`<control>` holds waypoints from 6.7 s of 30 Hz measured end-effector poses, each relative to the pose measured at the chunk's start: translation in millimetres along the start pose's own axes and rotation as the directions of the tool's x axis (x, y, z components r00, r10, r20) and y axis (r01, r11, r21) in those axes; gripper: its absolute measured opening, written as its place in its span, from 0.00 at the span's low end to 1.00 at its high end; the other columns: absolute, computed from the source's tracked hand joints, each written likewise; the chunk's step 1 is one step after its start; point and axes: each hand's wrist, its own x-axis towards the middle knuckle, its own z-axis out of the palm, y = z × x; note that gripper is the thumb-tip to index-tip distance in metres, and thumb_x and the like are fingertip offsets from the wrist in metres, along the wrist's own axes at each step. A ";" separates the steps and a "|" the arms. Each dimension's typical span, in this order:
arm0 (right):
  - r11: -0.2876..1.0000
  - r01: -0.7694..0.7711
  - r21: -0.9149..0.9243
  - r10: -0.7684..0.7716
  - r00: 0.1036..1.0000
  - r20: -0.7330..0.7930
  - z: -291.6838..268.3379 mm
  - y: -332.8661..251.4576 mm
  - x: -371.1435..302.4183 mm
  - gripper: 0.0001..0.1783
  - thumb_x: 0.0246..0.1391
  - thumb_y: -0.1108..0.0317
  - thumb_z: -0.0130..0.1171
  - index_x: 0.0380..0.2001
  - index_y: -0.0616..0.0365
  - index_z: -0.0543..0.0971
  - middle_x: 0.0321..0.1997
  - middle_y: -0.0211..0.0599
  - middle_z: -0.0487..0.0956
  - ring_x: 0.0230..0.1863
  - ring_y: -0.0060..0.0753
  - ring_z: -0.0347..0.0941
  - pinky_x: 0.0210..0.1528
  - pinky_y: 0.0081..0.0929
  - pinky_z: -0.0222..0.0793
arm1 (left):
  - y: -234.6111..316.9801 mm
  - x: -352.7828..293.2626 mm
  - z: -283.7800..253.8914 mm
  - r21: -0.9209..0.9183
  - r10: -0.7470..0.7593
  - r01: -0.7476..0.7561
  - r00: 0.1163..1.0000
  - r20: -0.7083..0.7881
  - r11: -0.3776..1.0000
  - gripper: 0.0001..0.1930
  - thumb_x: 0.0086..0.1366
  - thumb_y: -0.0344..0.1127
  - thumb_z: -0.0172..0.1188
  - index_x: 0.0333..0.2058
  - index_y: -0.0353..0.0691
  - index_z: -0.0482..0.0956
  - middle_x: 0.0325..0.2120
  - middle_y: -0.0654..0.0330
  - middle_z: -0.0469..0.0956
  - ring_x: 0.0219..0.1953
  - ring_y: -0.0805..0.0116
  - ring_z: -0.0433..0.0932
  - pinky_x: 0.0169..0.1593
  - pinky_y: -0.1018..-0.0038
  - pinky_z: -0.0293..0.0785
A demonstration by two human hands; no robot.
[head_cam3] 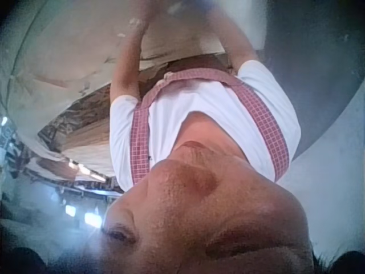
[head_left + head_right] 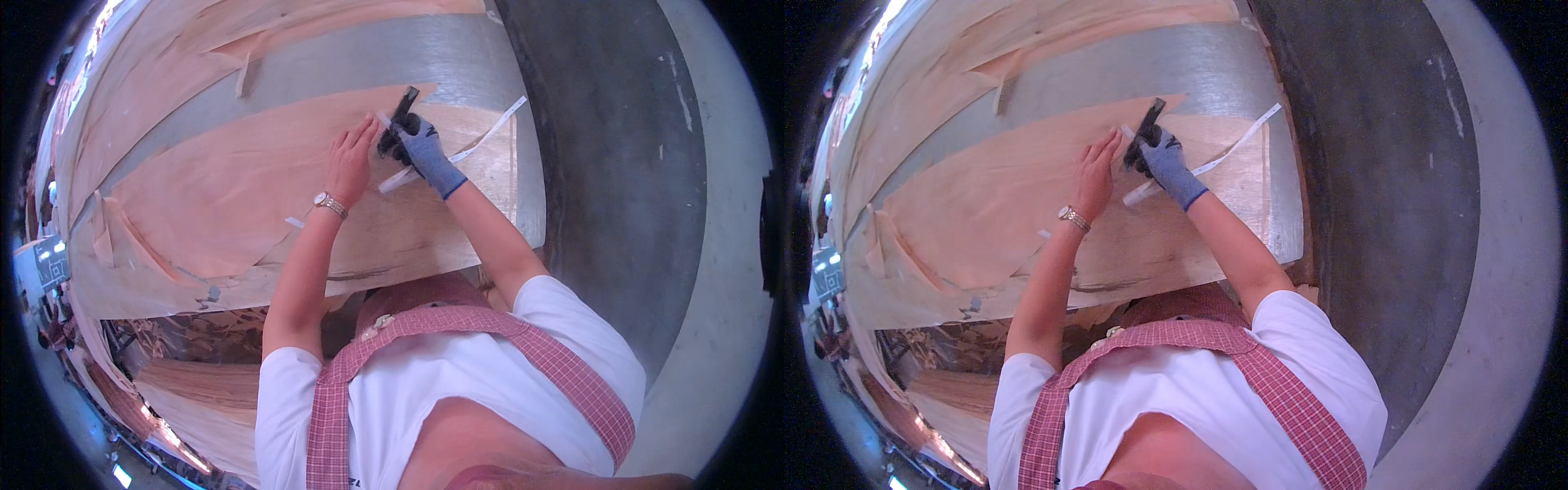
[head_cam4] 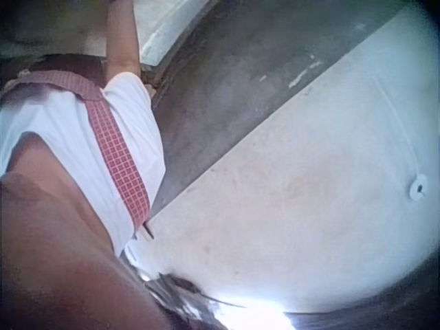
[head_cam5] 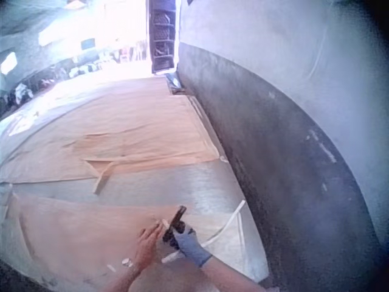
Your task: The person tapes together and trims wood veneer sheets, using a knife to cut away excess and a long stick to align the edges.
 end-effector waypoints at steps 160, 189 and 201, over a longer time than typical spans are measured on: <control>0.220 0.781 -0.584 0.322 0.507 0.800 120.7 30.9 -134.2 0.21 0.50 0.53 0.63 0.39 0.55 0.72 0.35 0.51 0.80 0.40 0.57 0.76 0.41 0.46 0.70 | 70.5 -330.9 7.5 0.276 -0.369 0.356 0.930 -0.006 0.893 0.46 0.57 0.53 0.62 0.68 0.37 0.54 0.66 0.56 0.53 0.70 0.57 0.48 0.68 0.50 0.46; 0.227 0.788 -0.572 0.169 0.546 0.820 107.4 37.0 -131.2 0.20 0.50 0.52 0.62 0.37 0.56 0.74 0.35 0.49 0.80 0.40 0.55 0.77 0.40 0.45 0.71 | 69.7 -301.8 12.0 0.228 -0.358 0.352 0.934 -0.014 0.908 0.47 0.57 0.52 0.61 0.69 0.36 0.49 0.67 0.53 0.53 0.68 0.59 0.54 0.67 0.56 0.53; 0.118 0.744 -0.657 0.174 0.636 0.751 84.0 16.1 -109.4 0.19 0.48 0.48 0.63 0.29 0.53 0.77 0.34 0.46 0.80 0.38 0.53 0.77 0.39 0.45 0.71 | 73.5 -293.2 10.0 0.261 -0.378 0.367 0.926 -0.006 0.893 0.49 0.55 0.55 0.64 0.69 0.38 0.51 0.65 0.55 0.55 0.65 0.59 0.57 0.64 0.60 0.54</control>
